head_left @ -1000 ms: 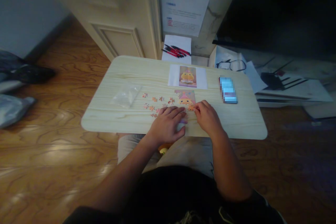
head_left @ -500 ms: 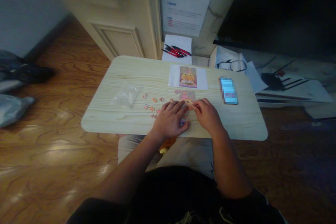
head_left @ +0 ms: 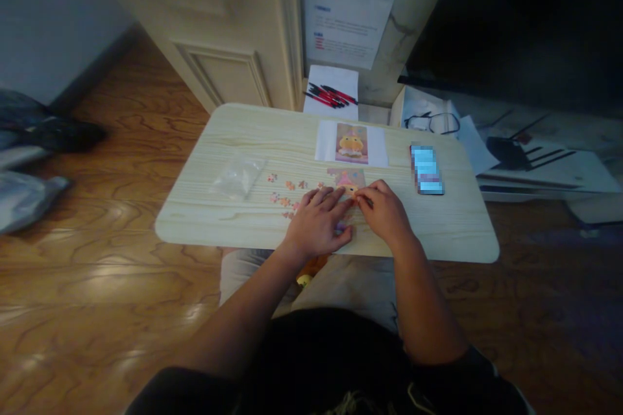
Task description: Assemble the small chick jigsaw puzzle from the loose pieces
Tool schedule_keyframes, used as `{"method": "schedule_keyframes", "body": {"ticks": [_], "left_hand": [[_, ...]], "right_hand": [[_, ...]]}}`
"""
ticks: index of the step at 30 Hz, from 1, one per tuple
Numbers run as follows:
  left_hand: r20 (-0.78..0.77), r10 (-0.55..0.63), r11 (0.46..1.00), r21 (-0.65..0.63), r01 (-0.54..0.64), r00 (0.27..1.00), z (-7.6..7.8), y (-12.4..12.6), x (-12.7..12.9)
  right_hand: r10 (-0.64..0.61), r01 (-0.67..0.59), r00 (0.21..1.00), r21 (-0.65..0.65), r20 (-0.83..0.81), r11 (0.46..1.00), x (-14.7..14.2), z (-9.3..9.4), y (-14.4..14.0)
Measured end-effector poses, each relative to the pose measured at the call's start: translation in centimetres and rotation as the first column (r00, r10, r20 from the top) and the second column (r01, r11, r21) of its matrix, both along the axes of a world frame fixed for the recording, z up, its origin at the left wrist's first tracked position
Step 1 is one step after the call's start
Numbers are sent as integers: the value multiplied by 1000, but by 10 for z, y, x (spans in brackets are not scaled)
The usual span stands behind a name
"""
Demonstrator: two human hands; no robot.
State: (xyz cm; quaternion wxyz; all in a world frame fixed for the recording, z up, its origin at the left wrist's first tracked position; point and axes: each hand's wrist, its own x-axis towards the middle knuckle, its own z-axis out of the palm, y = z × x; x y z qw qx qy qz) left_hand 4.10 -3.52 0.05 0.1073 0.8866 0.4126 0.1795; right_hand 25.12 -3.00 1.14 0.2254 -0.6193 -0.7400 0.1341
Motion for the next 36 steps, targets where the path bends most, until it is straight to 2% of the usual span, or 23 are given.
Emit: {"method": "schedule_keyframes", "body": {"ticks": [15, 22, 28, 34, 36], "left_hand": [[-46, -1, 1000, 2, 1, 999, 1, 0, 0], [-30, 16, 1000, 7, -16, 999, -2, 0, 1], [-22, 13, 1000, 11, -13, 1000, -1, 0, 1], [-40, 9, 1000, 13, -9, 999, -1, 0, 1], [-55, -25, 1000, 16, 25, 998, -1, 0, 0]], "right_hand": [[-69, 68, 998, 23, 8, 997, -1, -3, -1], [-112, 115, 993, 54, -49, 992, 4, -8, 4], [-195, 195, 979, 11, 54, 981, 6, -6, 6], [-215, 214, 973, 20, 84, 977, 5, -6, 4], [-210, 209, 974, 29, 83, 978, 5, -7, 4]]}}
